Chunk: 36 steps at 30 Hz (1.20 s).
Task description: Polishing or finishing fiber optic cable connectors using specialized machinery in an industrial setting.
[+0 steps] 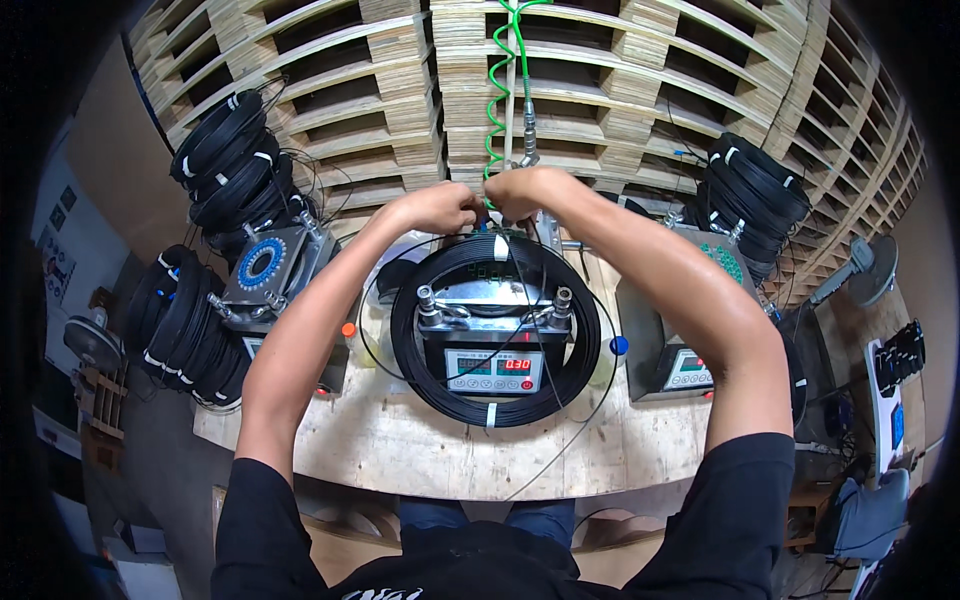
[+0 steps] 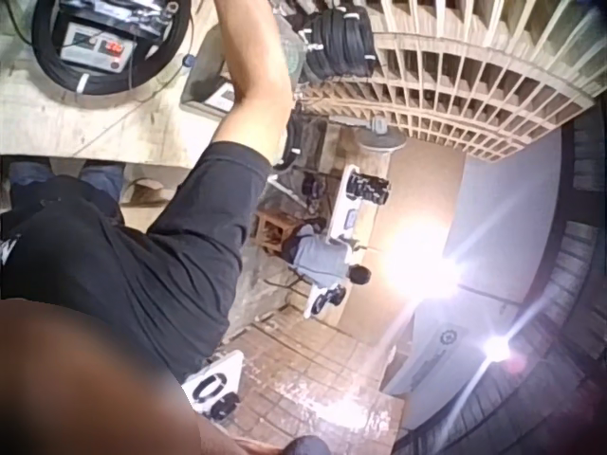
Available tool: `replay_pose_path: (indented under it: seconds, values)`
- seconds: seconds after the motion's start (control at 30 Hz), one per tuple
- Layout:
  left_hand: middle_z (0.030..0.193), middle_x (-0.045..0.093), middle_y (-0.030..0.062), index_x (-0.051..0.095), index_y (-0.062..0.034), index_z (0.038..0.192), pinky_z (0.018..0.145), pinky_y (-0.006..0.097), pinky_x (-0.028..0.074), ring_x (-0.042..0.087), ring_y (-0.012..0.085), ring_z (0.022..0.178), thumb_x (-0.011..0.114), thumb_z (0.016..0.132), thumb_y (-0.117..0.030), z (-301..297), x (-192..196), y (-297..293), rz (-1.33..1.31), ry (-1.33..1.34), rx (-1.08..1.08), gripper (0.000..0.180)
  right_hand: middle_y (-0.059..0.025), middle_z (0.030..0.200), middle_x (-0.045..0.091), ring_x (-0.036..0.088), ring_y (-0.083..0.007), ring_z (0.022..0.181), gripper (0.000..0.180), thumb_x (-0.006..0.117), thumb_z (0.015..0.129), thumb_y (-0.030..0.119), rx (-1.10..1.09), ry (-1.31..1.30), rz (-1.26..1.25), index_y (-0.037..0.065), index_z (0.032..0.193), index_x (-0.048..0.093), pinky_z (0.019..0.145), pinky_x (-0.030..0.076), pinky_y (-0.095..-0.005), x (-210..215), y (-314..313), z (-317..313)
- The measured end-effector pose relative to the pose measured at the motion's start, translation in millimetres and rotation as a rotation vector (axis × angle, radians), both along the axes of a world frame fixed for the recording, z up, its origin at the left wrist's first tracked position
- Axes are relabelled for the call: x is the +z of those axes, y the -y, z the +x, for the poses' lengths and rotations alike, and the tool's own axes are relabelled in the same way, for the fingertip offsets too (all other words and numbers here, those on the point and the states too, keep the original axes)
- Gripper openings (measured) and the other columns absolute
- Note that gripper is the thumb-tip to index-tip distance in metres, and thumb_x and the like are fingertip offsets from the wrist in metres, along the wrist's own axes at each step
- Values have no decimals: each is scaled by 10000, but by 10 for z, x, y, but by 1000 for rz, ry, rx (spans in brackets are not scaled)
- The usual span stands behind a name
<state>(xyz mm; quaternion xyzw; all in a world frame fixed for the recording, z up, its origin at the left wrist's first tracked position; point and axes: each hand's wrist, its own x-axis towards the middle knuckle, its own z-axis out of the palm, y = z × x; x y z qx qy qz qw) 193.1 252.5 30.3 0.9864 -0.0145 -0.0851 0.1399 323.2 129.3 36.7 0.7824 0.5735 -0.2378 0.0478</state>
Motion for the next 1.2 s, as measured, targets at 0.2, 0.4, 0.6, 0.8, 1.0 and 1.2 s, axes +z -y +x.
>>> replay_pose_path:
  seconds: [0.2, 0.4, 0.6, 0.8, 1.0, 1.2]
  values:
    - [971, 735, 123, 677, -6, 1125, 653, 348, 624, 730, 221, 788, 528, 969, -280, 204, 187, 75, -129, -285, 260, 349, -142, 785, 678, 704, -206, 709, 177, 666, 933, 97, -199, -199, 93, -22, 942, 535, 575, 558, -361, 81, 342, 70]
    - [1014, 745, 109, 705, -77, 1138, 819, 447, 580, 730, 273, 855, 611, 918, -352, 377, 592, 622, 341, -507, 251, 365, -128, 797, 668, 686, -214, 713, 174, 666, 914, 73, -66, -78, 280, -25, 927, 523, 605, 558, -363, -41, 523, -12]
    - [955, 748, 89, 766, -110, 961, 764, 398, 551, 700, 211, 833, 725, 827, -258, 513, 224, 163, 408, -459, 246, 204, -142, 816, 673, 668, -273, 723, 233, 679, 796, 17, 92, 22, 407, -9, 1015, 606, 645, 530, -398, -145, 223, -173]
    - [881, 739, 107, 720, -117, 758, 707, 385, 544, 695, 179, 760, 579, 834, -131, 581, 250, 543, 300, -475, 381, 160, -168, 833, 680, 673, -306, 756, 292, 644, 757, -34, -19, 38, 433, -10, 1047, 620, 672, 523, -414, -302, 454, -3]
    - [820, 751, 96, 754, -97, 799, 641, 402, 558, 721, 227, 735, 623, 770, -120, 722, -98, 243, 194, -236, 450, 136, -220, 930, 700, 676, -385, 871, 236, 685, 777, 23, 33, 32, 542, 0, 1011, 665, 735, 527, -454, -288, 410, -111]
    - [840, 750, 120, 733, -38, 853, 699, 393, 597, 728, 212, 737, 611, 863, -38, 957, -38, 419, 124, -445, 464, 123, -247, 991, 694, 670, -401, 963, 248, 694, 796, 42, -26, 77, 497, 1, 1040, 680, 798, 545, -458, -299, 521, -6]
